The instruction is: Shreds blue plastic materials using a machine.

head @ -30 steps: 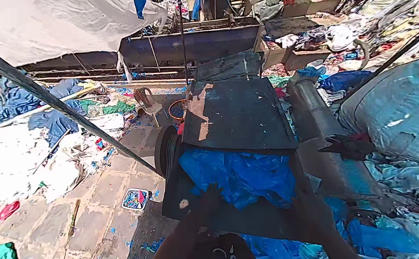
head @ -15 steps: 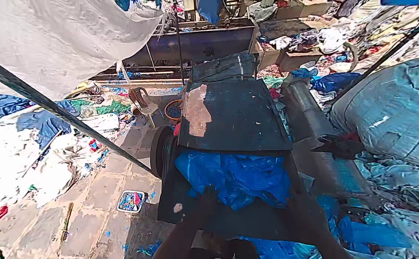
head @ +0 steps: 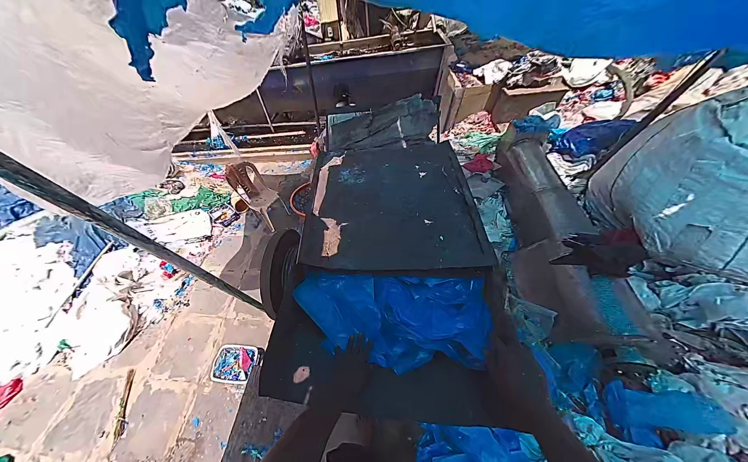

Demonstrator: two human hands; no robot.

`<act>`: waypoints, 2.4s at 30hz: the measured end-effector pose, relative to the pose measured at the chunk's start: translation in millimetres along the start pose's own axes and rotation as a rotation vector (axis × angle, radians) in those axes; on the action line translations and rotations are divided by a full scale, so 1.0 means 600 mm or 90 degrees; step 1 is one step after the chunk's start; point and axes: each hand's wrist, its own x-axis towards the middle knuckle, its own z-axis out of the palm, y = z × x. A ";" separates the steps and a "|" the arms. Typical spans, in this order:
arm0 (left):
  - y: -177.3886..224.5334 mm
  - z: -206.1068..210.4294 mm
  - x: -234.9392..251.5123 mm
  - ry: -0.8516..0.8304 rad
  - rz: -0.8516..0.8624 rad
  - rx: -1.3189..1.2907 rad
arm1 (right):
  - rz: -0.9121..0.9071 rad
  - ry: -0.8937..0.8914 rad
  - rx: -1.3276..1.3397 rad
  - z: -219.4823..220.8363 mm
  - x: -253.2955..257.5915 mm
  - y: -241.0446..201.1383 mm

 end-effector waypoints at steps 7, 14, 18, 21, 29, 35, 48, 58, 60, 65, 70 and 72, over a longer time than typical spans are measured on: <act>0.025 0.032 -0.016 0.048 -0.064 -0.022 | -0.028 -0.017 0.013 -0.001 0.004 0.013; 0.015 0.075 -0.025 0.065 -0.061 0.011 | -0.031 -0.037 0.037 -0.008 -0.001 0.015; 0.031 0.057 -0.046 0.043 -0.069 0.010 | -0.039 -0.033 0.026 -0.004 -0.001 0.016; 0.026 0.069 -0.037 0.060 -0.073 0.007 | -0.028 -0.028 0.013 0.002 0.006 0.016; 0.020 0.074 -0.039 0.071 -0.072 -0.003 | -0.022 -0.033 -0.005 0.005 -0.001 0.009; 0.016 0.092 -0.036 0.078 -0.066 -0.010 | -0.045 -0.045 -0.009 0.007 -0.011 0.014; 0.000 0.108 -0.028 0.108 -0.047 -0.001 | -0.045 -0.025 -0.008 0.017 -0.013 0.009; -0.017 0.136 -0.011 0.140 -0.051 0.029 | -0.065 -0.011 0.027 0.048 0.008 0.040; -0.014 0.129 -0.013 0.121 -0.048 0.032 | -0.071 -0.001 0.033 0.050 0.006 0.045; 0.003 0.107 -0.020 0.110 -0.024 0.045 | -0.041 0.031 0.044 0.046 0.005 0.044; 0.014 0.097 -0.026 0.113 -0.013 0.081 | -0.035 0.008 0.073 0.038 0.003 0.045; 0.012 0.101 -0.024 0.119 -0.006 0.088 | -0.022 -0.004 0.087 0.034 0.002 0.045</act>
